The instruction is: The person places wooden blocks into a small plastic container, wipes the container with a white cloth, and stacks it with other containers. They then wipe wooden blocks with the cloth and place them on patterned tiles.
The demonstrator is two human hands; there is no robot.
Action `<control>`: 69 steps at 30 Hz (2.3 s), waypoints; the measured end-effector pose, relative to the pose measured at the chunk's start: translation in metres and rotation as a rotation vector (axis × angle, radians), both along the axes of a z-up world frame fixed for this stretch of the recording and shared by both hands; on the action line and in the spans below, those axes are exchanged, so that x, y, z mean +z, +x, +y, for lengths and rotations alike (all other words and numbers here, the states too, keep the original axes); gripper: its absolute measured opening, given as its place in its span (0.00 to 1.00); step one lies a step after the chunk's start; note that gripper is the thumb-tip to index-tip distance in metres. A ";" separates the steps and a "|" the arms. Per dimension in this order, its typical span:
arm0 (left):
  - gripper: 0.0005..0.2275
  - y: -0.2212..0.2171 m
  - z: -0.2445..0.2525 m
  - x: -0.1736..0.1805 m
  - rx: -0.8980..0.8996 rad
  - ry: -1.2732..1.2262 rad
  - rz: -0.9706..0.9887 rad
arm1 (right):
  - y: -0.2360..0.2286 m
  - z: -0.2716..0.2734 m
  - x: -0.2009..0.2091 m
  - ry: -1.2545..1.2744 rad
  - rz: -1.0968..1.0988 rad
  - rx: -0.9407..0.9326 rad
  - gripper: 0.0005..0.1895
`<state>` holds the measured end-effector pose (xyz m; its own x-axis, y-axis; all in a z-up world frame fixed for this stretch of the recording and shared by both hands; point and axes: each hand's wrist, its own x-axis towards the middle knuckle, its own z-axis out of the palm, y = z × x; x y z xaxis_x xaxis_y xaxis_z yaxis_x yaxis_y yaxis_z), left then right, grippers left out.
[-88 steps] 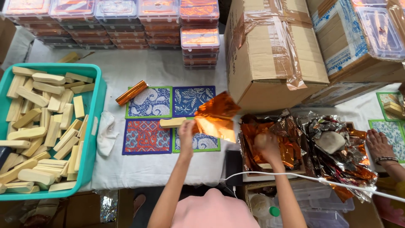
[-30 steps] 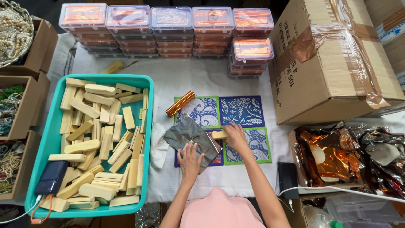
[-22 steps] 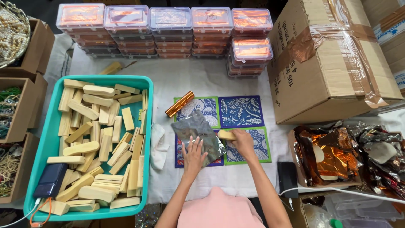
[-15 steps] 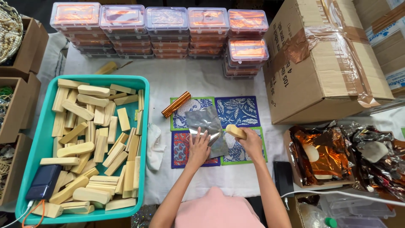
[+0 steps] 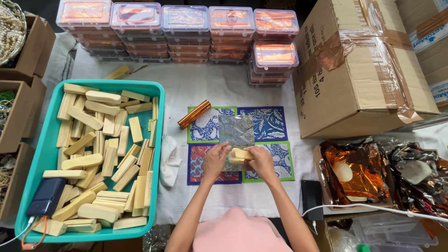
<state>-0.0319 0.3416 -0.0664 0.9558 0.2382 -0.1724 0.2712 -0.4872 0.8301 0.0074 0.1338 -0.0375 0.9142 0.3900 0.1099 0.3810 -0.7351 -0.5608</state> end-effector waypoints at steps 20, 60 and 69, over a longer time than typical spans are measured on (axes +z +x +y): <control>0.27 -0.018 0.004 -0.020 -0.229 -0.103 -0.233 | -0.006 -0.013 -0.017 0.069 0.104 0.119 0.37; 0.29 -0.013 0.011 -0.017 -0.204 0.169 -0.278 | 0.011 -0.018 -0.024 0.013 0.176 0.057 0.35; 0.12 -0.047 -0.009 -0.045 -0.531 0.672 -0.687 | 0.011 -0.017 -0.021 0.022 0.170 0.057 0.35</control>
<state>-0.0793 0.3321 -0.1115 0.8070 -0.3859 0.4470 -0.5254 -0.8148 0.2451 0.0184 0.1169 -0.0580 0.8967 0.4413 -0.0350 0.3204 -0.7016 -0.6365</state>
